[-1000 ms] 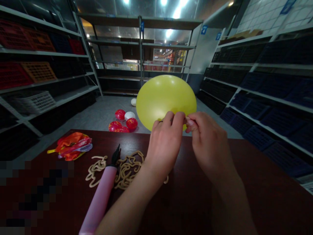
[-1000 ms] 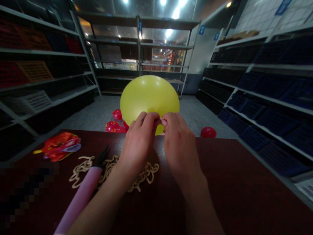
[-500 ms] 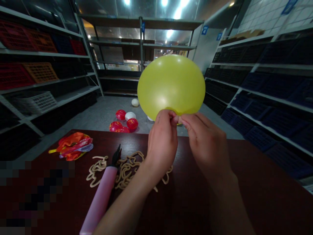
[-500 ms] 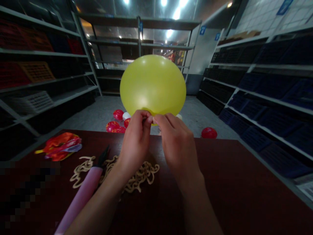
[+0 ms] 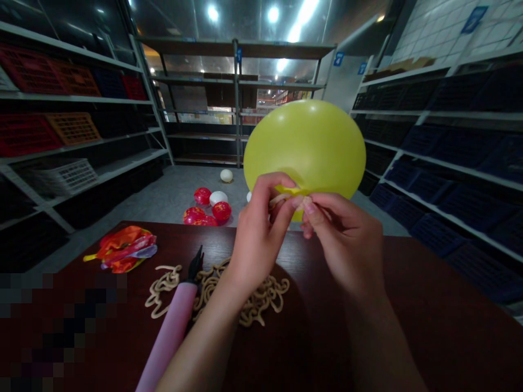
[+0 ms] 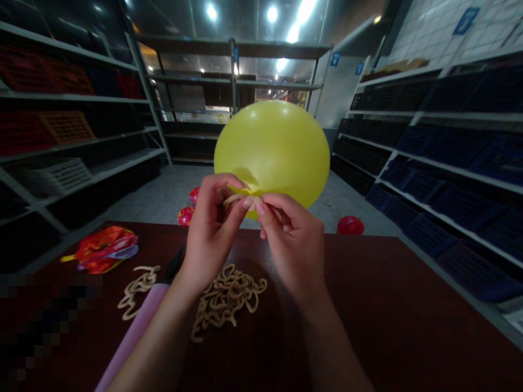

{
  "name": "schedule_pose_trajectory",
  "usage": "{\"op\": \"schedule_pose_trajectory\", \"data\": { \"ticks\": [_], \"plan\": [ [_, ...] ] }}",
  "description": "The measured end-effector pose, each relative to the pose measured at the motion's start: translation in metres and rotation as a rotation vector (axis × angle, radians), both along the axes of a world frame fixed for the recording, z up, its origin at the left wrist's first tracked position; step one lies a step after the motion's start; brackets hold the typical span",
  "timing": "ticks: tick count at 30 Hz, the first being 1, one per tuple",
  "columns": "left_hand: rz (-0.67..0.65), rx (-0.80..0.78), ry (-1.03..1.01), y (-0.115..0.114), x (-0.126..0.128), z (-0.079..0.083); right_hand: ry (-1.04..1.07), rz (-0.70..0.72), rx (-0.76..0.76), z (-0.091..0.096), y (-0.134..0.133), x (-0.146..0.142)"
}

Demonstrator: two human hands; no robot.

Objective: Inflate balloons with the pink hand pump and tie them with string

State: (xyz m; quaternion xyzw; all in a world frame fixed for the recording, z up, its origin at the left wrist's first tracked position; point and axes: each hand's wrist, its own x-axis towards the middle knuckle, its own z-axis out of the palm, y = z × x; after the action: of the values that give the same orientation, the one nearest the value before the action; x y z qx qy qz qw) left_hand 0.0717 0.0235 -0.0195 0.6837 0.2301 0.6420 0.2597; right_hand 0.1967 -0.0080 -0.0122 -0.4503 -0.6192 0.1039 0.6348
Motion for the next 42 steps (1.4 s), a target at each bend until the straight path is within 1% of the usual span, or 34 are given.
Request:
{"op": "schedule_pose_trajectory", "data": {
  "ticks": [3,5,7,10,13,16,18,21,24,26,29,31,33,36,37,40,42],
  "plan": [
    [-0.054,0.087,0.11,0.002,-0.008,0.003,0.278,0.203,-0.085,-0.001,0.003,-0.001],
    [-0.073,0.138,0.2,0.002,-0.012,0.006,0.392,0.297,-0.12,-0.003,0.005,0.0],
    [-0.044,0.157,0.213,0.003,-0.015,0.007,0.429,0.37,-0.153,-0.003,0.007,0.002],
    [0.034,0.14,0.113,0.005,-0.014,0.005,0.41,0.431,-0.188,-0.004,0.008,0.001],
    [0.081,0.071,0.025,0.009,-0.013,0.0,0.369,0.463,-0.218,-0.006,0.01,-0.004],
    [0.1,-0.072,-0.088,0.015,-0.015,-0.003,0.319,0.474,-0.257,-0.012,0.016,-0.01],
    [0.101,-0.162,-0.166,0.018,-0.017,-0.002,0.302,0.495,-0.296,-0.017,0.02,-0.015],
    [0.122,-0.25,-0.253,0.022,-0.02,-0.001,0.307,0.509,-0.328,-0.027,0.027,-0.023],
    [0.161,-0.32,-0.325,0.028,-0.02,-0.005,0.327,0.518,-0.353,-0.037,0.035,-0.028],
    [0.139,-0.386,-0.398,0.035,-0.018,-0.012,0.323,0.515,-0.359,-0.043,0.04,-0.03],
    [0.07,-0.486,-0.524,0.045,-0.015,-0.022,0.301,0.495,-0.362,-0.051,0.048,-0.031],
    [0.033,-0.506,-0.553,0.05,-0.012,-0.027,0.301,0.471,-0.353,-0.055,0.053,-0.03],
    [0.018,-0.474,-0.507,0.054,-0.009,-0.031,0.325,0.449,-0.334,-0.058,0.058,-0.027],
    [0.038,-0.374,-0.362,0.057,-0.004,-0.034,0.381,0.435,-0.312,-0.057,0.063,-0.019],
    [0.023,-0.343,-0.303,0.057,-0.003,-0.035,0.402,0.429,-0.303,-0.056,0.064,-0.016],
    [-0.08,-0.266,-0.119,0.057,0.0,-0.036,0.452,0.411,-0.27,-0.049,0.063,-0.007],
    [-0.103,-0.217,-0.053,0.057,-0.001,-0.036,0.459,0.409,-0.265,-0.045,0.062,-0.003]
  ]
}}
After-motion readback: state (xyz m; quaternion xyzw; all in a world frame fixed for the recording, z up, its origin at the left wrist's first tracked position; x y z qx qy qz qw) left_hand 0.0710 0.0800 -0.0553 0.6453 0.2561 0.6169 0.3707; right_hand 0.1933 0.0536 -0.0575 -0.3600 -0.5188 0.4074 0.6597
